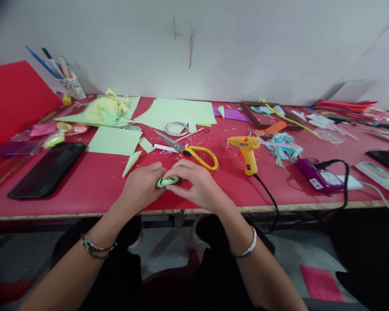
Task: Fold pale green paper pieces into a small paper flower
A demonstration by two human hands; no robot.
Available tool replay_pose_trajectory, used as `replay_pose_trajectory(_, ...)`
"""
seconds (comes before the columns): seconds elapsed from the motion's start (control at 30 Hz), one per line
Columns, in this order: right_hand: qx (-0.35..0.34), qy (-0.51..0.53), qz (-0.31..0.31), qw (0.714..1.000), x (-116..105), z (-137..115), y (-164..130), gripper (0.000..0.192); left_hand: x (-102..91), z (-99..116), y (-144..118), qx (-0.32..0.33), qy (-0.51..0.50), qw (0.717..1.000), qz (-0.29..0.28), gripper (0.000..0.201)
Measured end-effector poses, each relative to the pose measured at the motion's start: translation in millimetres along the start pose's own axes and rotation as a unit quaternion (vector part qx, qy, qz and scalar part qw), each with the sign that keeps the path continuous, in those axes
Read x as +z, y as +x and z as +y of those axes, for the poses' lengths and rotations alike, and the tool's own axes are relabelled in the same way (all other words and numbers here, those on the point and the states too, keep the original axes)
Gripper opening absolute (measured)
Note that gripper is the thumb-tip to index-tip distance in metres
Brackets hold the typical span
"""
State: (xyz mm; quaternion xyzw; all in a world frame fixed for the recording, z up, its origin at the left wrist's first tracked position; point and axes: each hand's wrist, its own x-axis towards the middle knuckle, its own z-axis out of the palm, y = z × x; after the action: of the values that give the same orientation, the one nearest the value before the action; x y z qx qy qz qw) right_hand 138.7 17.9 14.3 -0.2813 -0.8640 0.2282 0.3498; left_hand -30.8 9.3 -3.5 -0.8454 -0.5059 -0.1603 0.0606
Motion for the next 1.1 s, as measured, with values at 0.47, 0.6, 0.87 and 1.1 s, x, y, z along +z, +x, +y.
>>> replay_pose_trajectory(0.47, 0.001, -0.04, 0.042, 0.998, 15, -2, -1, 0.021, -0.7, 2, 0, -0.058, -0.011, 0.998, -0.027, 0.013)
replay_pose_trajectory(0.6, 0.003, 0.039, 0.025, 0.999, 10, -3, -1, 0.02, -2.5, -1, 0, -0.053, -0.13, 0.989, -0.038, 0.013)
replay_pose_trajectory(0.87, 0.034, 0.107, -0.02, 0.993, 1, -2, -2, 0.021, -6.1, -1, 0, -0.038, -0.313, 0.943, -0.104, 0.008)
replay_pose_trajectory(1.1, 0.053, 0.043, -0.037, 0.997, 4, -2, 0, 0.016, 0.3, -2, -1, -0.058, -0.287, 0.949, -0.117, 0.011)
